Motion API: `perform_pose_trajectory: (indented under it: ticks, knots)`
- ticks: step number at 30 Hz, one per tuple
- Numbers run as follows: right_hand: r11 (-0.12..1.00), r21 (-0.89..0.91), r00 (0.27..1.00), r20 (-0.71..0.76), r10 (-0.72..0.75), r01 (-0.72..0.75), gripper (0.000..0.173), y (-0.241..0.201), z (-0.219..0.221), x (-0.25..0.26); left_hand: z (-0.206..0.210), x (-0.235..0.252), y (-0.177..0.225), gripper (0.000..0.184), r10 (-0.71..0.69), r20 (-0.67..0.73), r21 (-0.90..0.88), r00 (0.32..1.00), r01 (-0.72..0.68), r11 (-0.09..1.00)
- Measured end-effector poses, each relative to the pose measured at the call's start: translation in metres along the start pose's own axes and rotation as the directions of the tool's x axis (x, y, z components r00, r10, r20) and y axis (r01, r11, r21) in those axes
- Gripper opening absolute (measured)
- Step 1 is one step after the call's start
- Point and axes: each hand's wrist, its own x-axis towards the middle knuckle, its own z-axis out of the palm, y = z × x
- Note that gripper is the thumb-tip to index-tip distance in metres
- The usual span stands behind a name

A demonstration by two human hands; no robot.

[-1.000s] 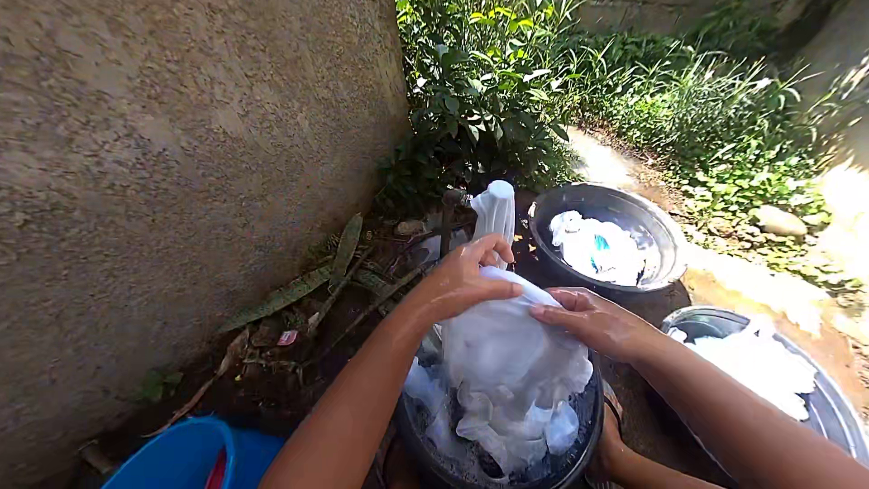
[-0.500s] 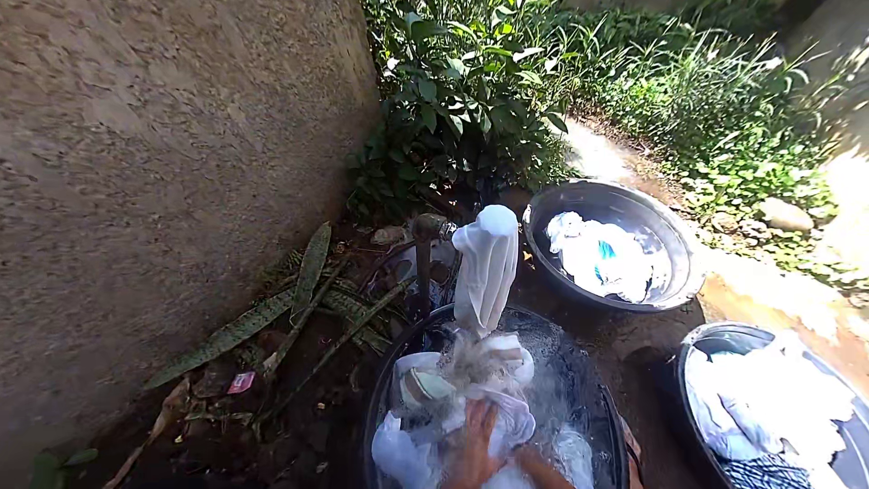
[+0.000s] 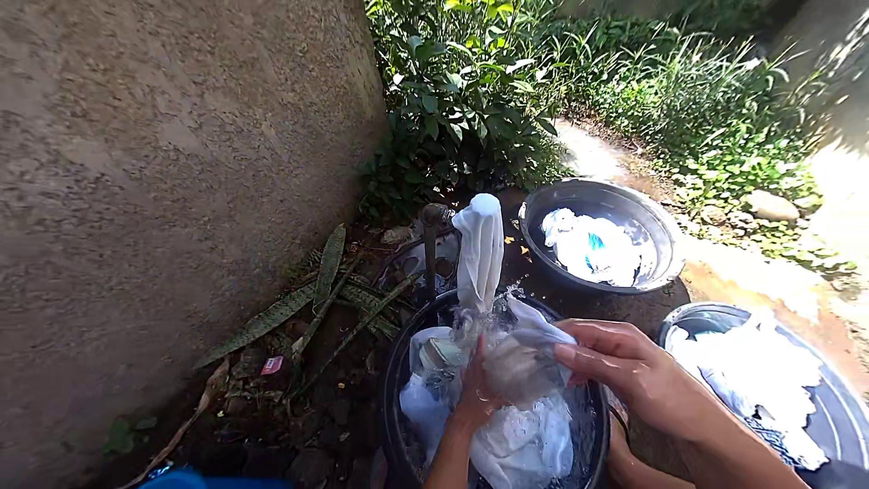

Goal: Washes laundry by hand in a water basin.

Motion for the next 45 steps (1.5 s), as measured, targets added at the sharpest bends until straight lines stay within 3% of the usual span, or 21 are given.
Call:
perform_pose_trajectory:
  ticks: [3,5,6,10,12,13,15,17,18,21,23,25,28,30,33,35,37,39,41,43,45]
  knots:
    - [0.974,0.149,0.972,-0.186,-0.140,0.169,0.020,0.002,-0.016,-0.041,-0.010,0.005,0.017,0.092,-0.260,0.184,0.089,0.948,0.247,0.965]
    - [0.983,0.162,0.953,-0.301,-0.037,0.089,0.018,0.016,-0.036,-0.060,-0.014,0.002,0.019,0.046,-0.345,0.172,-0.188,0.923,0.375,0.908]
    - [0.993,0.110,0.931,-0.357,0.073,-0.036,0.017,0.027,-0.047,-0.067,-0.014,-0.001,0.023,0.040,-0.381,0.125,-0.378,0.916,0.399,0.835]
    - [0.727,-0.294,0.780,-0.329,0.532,-0.620,0.029,0.115,-0.060,-0.082,-0.014,-0.018,0.063,0.063,-0.406,-0.004,-0.765,0.914,0.259,0.590]
    - [0.652,-0.367,0.748,-0.303,0.591,-0.664,0.076,0.161,-0.031,-0.080,-0.014,-0.027,0.089,0.073,-0.293,0.001,-0.801,0.956,0.176,0.572]
    - [0.670,-0.356,0.759,-0.301,0.578,-0.651,0.105,0.176,-0.013,-0.075,-0.015,-0.030,0.101,0.076,-0.224,0.012,-0.818,0.974,0.138,0.558]
    - [0.797,-0.278,0.840,-0.269,0.472,-0.537,0.134,0.191,0.025,-0.062,-0.018,-0.037,0.117,0.076,-0.078,0.045,-0.875,0.996,0.077,0.478]
    - [0.944,-0.120,0.919,-0.295,0.261,-0.307,0.122,0.200,0.060,-0.050,-0.021,-0.047,0.124,0.075,0.001,0.032,-0.951,0.999,0.030,0.306]
    - [0.975,-0.011,0.917,-0.344,0.204,-0.221,0.094,0.194,0.074,-0.044,-0.022,-0.053,0.125,0.074,-0.028,-0.010,-0.976,1.000,-0.004,0.218]
    - [0.890,0.447,0.851,-0.432,0.299,-0.086,0.042,0.161,0.094,-0.032,-0.020,-0.061,0.107,0.059,-0.291,-0.193,-0.981,0.937,-0.184,0.058]
    - [0.752,0.658,0.838,-0.395,0.377,-0.028,0.034,0.140,0.104,-0.030,-0.009,-0.062,0.082,0.041,-0.467,-0.227,-0.974,0.855,-0.188,0.129]
    - [0.650,0.760,0.859,-0.323,0.397,-0.015,0.032,0.132,0.119,-0.034,0.012,-0.070,0.060,0.058,-0.534,-0.127,-0.991,0.836,-0.085,0.103]
    - [0.542,0.840,0.901,-0.214,0.378,-0.028,0.036,0.145,0.130,-0.051,0.025,-0.073,0.046,0.075,-0.476,-0.107,-0.991,0.873,-0.133,-0.020]
    - [0.535,0.839,0.893,-0.161,0.420,-0.100,0.046,0.160,0.124,-0.069,0.009,-0.063,0.046,0.063,-0.454,-0.140,-0.990,0.880,-0.123,0.067]
    - [0.435,0.831,0.852,0.085,0.516,-0.347,0.094,0.183,0.102,-0.090,-0.014,-0.043,0.053,0.039,-0.309,-0.208,-0.899,0.928,-0.057,0.434]
    - [0.238,0.873,0.784,0.223,0.580,-0.425,0.070,0.189,0.100,-0.087,-0.019,-0.035,0.067,0.023,-0.230,-0.244,-0.720,0.942,-0.017,0.694]
    - [0.107,0.889,0.740,0.298,0.603,-0.445,0.096,0.190,0.102,-0.067,-0.011,-0.038,0.076,0.018,-0.096,-0.204,-0.525,0.974,-0.026,0.851]
    - [0.056,0.958,0.776,0.193,0.601,-0.281,0.087,0.185,0.104,-0.042,0.001,-0.050,0.079,0.023,-0.001,-0.176,-0.448,0.984,-0.079,0.891]
    - [0.147,0.987,0.771,-0.045,0.636,-0.063,0.042,0.176,0.104,-0.021,0.010,-0.059,0.082,0.021,-0.118,-0.282,-0.549,0.952,-0.059,0.833]
    - [0.496,0.868,0.751,-0.350,0.560,0.034,0.009,0.166,0.102,-0.010,0.011,-0.059,0.086,0.025,-0.394,-0.335,-0.771,0.856,-0.009,0.637]
    - [0.820,0.566,0.798,-0.532,0.283,0.087,0.021,0.156,0.098,-0.005,0.009,-0.055,0.088,0.038,-0.562,-0.185,-0.928,0.806,0.045,0.371]
